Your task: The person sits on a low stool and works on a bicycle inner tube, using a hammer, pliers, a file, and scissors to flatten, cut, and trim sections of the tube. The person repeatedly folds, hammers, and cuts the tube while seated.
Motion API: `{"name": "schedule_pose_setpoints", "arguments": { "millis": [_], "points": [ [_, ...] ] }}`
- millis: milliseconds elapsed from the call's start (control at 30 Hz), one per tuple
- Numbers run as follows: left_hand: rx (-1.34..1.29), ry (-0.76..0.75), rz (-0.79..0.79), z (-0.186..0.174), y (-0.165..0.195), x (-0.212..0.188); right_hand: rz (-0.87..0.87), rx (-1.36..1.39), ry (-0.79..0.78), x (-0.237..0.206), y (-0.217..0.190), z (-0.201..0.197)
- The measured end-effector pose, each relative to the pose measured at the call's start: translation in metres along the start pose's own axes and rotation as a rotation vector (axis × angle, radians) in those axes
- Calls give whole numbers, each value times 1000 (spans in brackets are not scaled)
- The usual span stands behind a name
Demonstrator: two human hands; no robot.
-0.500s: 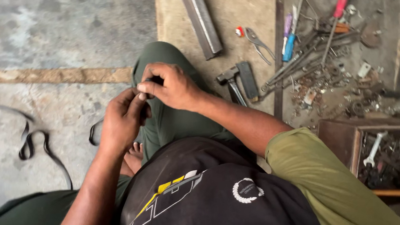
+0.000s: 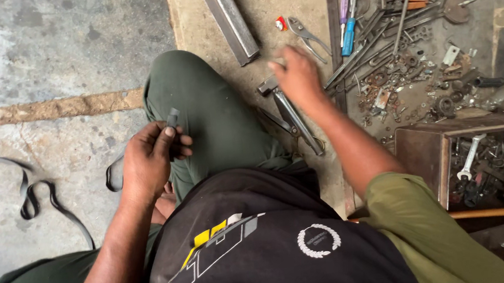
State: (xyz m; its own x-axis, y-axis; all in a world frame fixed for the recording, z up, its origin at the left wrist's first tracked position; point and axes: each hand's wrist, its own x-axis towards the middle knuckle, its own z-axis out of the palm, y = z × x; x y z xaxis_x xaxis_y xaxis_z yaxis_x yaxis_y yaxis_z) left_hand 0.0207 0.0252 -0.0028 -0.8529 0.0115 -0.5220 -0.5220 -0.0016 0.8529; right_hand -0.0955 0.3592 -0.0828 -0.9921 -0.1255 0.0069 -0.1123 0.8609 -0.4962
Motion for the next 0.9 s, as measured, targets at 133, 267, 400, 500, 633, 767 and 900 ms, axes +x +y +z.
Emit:
{"name": "schedule_pose_setpoints", "arguments": {
  "millis": [133,267,400,500,633,767,900],
  "points": [
    [-63,26,-10,2,10,0,328,-329,-291,-16,64,16],
    [-133,38,-17,1,19,-13,219,-280,-163,-30,85,26],
    [-186,109,3,-14,16,-25,307,8,-113,-12,60,7],
    [-277,133,83,-28,10,-27,245,456,-173,0,7,-7],
    [-356,178,113,-38,6,-33,-28,938,-406,-9,-84,-1],
    [-270,177,288,-45,5,-59,-61,950,-565,-33,-154,19],
    [-140,129,357,-52,3,-78,-84,994,-642,-45,-190,28]
  ]
}}
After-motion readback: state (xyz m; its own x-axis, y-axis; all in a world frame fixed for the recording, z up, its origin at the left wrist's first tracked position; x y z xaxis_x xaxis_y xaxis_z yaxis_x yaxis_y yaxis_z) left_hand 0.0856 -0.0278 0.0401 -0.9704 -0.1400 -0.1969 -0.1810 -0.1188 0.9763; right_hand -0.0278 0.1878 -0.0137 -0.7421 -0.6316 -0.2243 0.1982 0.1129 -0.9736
